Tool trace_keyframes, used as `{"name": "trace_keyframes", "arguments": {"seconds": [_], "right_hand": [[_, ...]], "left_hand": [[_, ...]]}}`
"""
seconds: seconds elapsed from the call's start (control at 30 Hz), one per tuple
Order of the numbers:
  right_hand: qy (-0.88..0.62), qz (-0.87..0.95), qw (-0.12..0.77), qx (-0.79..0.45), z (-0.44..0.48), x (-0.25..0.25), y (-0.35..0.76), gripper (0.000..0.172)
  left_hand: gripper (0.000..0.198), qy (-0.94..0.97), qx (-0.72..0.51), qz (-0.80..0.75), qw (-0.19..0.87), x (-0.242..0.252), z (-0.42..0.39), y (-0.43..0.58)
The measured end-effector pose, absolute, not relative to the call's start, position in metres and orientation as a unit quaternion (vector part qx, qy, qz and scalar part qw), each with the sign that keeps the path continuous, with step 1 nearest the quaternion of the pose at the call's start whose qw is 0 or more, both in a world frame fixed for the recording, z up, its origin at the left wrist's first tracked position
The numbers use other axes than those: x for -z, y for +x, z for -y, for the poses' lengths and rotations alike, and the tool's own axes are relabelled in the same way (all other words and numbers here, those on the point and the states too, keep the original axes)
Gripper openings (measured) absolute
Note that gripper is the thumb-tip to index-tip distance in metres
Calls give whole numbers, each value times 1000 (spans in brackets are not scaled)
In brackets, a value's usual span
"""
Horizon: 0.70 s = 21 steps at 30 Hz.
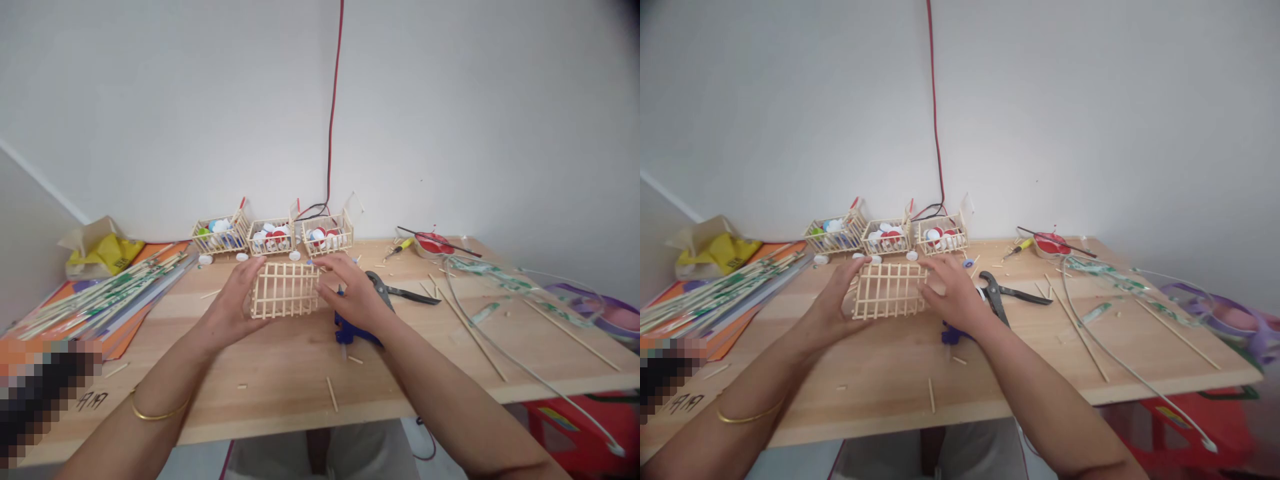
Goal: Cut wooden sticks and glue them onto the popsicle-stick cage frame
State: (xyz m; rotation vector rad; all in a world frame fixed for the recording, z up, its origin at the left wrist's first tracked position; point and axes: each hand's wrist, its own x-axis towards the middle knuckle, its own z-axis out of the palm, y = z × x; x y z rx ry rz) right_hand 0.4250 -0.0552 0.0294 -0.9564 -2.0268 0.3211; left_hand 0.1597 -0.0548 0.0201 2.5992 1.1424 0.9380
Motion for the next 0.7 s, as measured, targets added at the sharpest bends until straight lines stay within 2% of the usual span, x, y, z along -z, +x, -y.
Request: {"name": "trace_keyframes", "arguments": {"seconds": [0.2, 0.5, 0.7], "right_hand": [[-367, 801, 458, -116, 53, -27, 423, 21], [-365, 838, 396, -83, 55, -18, 418, 29], [-376, 828, 407, -80, 53, -18, 418, 21]], "left_hand": [[86, 872, -320, -365, 59, -20, 55, 164], [82, 875, -304, -369, 84, -14, 55, 164], [80, 872, -304, -372, 97, -14, 56, 165]]}}
